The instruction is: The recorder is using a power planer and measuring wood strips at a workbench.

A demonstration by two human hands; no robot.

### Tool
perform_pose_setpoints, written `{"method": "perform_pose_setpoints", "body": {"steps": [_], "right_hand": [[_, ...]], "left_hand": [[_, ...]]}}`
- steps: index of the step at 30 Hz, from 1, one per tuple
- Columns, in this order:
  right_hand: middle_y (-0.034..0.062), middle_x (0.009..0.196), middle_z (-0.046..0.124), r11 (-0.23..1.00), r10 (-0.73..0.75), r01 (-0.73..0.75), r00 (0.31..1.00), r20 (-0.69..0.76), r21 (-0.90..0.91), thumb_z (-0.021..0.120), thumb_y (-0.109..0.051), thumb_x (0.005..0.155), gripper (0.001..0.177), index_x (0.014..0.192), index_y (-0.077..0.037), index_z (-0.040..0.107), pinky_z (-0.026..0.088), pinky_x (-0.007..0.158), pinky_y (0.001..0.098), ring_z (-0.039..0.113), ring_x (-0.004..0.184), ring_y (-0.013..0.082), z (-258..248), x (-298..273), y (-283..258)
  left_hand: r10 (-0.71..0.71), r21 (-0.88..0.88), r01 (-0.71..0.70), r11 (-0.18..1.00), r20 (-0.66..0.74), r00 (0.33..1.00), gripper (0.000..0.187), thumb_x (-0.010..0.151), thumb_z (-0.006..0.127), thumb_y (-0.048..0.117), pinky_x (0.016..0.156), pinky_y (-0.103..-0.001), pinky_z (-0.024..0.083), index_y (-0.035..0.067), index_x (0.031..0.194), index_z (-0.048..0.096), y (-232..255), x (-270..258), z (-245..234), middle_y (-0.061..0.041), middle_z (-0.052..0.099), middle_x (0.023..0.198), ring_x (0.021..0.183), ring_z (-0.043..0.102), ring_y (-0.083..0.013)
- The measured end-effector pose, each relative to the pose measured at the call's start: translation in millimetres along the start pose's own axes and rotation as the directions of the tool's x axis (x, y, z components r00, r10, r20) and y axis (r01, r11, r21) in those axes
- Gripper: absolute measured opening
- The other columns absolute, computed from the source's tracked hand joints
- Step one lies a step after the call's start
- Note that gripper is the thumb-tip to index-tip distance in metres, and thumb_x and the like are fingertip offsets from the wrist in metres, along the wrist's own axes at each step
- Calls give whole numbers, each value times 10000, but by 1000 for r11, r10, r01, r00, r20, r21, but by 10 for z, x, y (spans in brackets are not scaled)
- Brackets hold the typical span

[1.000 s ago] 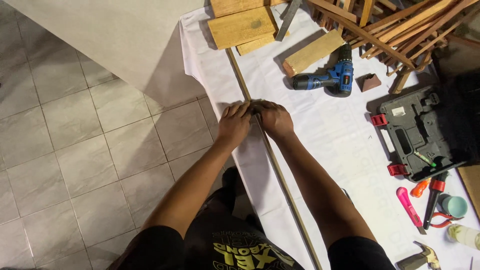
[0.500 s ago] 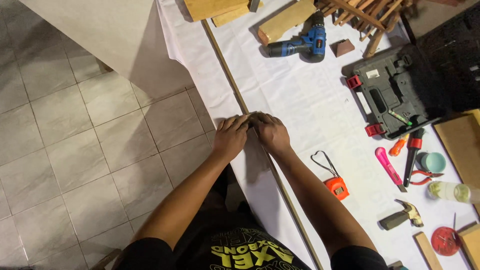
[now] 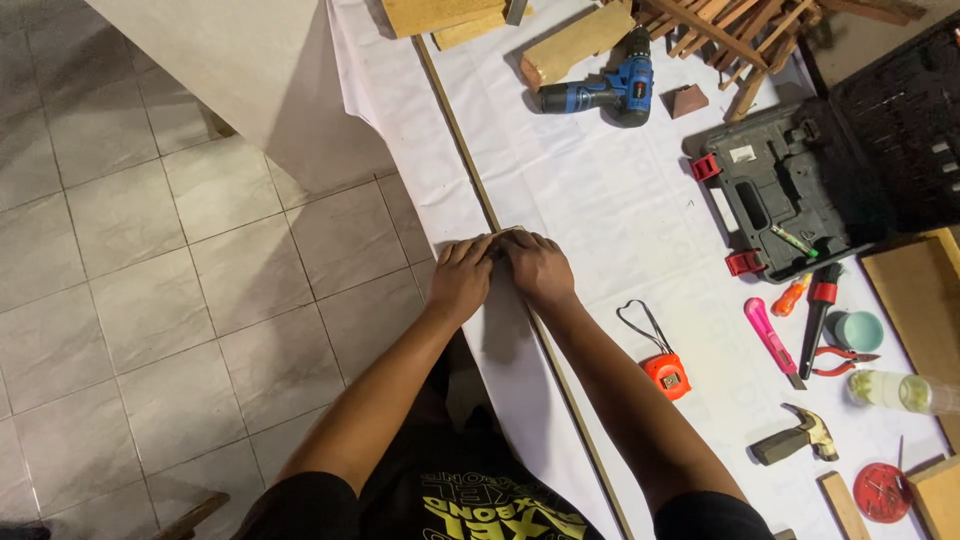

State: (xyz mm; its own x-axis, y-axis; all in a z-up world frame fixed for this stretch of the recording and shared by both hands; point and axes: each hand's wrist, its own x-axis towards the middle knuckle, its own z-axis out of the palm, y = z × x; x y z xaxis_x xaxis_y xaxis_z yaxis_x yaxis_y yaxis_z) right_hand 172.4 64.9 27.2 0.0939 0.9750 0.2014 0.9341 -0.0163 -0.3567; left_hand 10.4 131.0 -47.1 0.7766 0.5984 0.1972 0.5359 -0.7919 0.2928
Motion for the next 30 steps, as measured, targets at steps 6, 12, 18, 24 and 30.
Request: {"method": "perform_pose_setpoints", "body": {"steps": [6, 12, 18, 24, 30], "right_hand": [[72, 1169, 736, 997, 46, -48, 998, 46, 61, 617, -215, 899, 251, 1081, -117, 759, 547, 893, 411, 698, 1035, 299, -110, 597, -118], [79, 1194, 734, 998, -26, 25, 1000, 9, 61, 576, -150, 934, 245, 1107, -119, 746, 553, 916, 389, 705, 1045, 287, 78, 1102, 34], [85, 1173, 737, 999, -41, 41, 999, -7, 1, 579, -146, 924, 234, 1089, -121, 743, 566, 876, 391, 722, 1018, 287, 323, 1590, 149], [115, 1177, 746, 994, -93, 97, 992, -90, 43, 578, -145, 966, 217, 1112, -94, 730, 571, 887, 393, 726, 1001, 306, 476, 2016, 238], [95, 1171, 746, 997, -56, 58, 997, -46, 44, 580, -173, 957, 231, 1118, -129, 739, 562, 895, 392, 719, 1033, 291, 447, 2373, 158]], "left_hand": [[24, 16, -23, 1000, -94, 995, 145, 887, 668, 166, 1149, -437, 373, 64, 922, 765, -370, 362, -64, -72, 590, 1475, 1348, 498, -251], [13, 24, -10, 1000, -94, 995, 132, 884, 669, 168, 1140, -421, 378, 74, 900, 761, -784, 742, -44, -68, 597, 1478, 1375, 504, -230], [-4, 57, 7, 998, -44, 999, 178, 904, 654, 205, 1132, -438, 358, 75, 946, 767, -1170, 1083, -93, -54, 565, 1496, 1340, 484, -249], [-30, 107, 27, 994, 33, 999, 205, 912, 647, 234, 1133, -419, 347, 81, 978, 768, -1493, 1413, -143, -21, 539, 1525, 1348, 476, -238], [-41, 137, 34, 990, 46, 998, 241, 892, 635, 239, 1114, -413, 355, 87, 1021, 769, -1722, 1660, -188, -17, 542, 1502, 1310, 489, -224]]}}
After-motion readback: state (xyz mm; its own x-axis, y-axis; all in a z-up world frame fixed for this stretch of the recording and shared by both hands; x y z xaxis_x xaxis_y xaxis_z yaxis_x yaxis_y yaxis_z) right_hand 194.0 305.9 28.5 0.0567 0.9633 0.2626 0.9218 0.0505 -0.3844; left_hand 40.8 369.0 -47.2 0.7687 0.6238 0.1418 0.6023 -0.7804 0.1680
